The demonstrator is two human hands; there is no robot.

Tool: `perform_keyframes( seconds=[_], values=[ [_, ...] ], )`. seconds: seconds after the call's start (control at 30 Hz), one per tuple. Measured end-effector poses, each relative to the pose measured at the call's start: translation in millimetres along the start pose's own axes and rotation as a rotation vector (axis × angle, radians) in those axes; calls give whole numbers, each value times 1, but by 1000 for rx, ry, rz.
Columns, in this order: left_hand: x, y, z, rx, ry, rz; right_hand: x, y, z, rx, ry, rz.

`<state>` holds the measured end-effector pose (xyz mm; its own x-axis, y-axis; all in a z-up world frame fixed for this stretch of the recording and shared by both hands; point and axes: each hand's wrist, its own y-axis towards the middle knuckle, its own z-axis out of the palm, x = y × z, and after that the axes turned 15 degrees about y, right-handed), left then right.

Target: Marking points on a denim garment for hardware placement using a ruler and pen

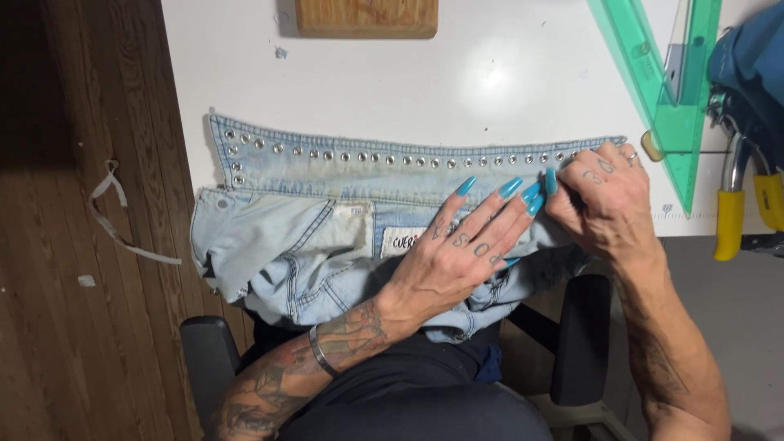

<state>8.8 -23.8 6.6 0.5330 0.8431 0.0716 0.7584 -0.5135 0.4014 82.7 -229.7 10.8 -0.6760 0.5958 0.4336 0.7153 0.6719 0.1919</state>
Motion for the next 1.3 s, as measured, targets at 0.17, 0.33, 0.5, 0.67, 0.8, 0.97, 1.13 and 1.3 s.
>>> perform_keyframes(
  seconds=[0.17, 0.33, 0.5, 0.67, 0.8, 0.97, 1.13, 1.3],
  values=[
    [1, -2, 1, -11, 42, 75, -22, -33, 2, -397, 511, 200],
    [-10, -2, 4, -77, -154, 73, -32, -66, -11, -814, 556, 230],
    [-19, 13, -6, -150, -144, 47, -22, -73, -21, -630, 383, 274],
    [-25, 16, 7, -35, -71, 40, 4, -32, -24, -305, 190, 267],
    [-26, 18, 9, 3, -44, 32, 9, -14, -25, -125, 131, 218],
    [-25, 26, 8, 27, -29, 3, 2, -12, -19, -54, 30, 215],
    [-28, 26, 9, 49, 13, 8, -2, -17, -14, -59, 32, 228],
    [-29, 28, 9, 51, -13, -10, -5, -19, -12, -84, 34, 206]
  ],
)
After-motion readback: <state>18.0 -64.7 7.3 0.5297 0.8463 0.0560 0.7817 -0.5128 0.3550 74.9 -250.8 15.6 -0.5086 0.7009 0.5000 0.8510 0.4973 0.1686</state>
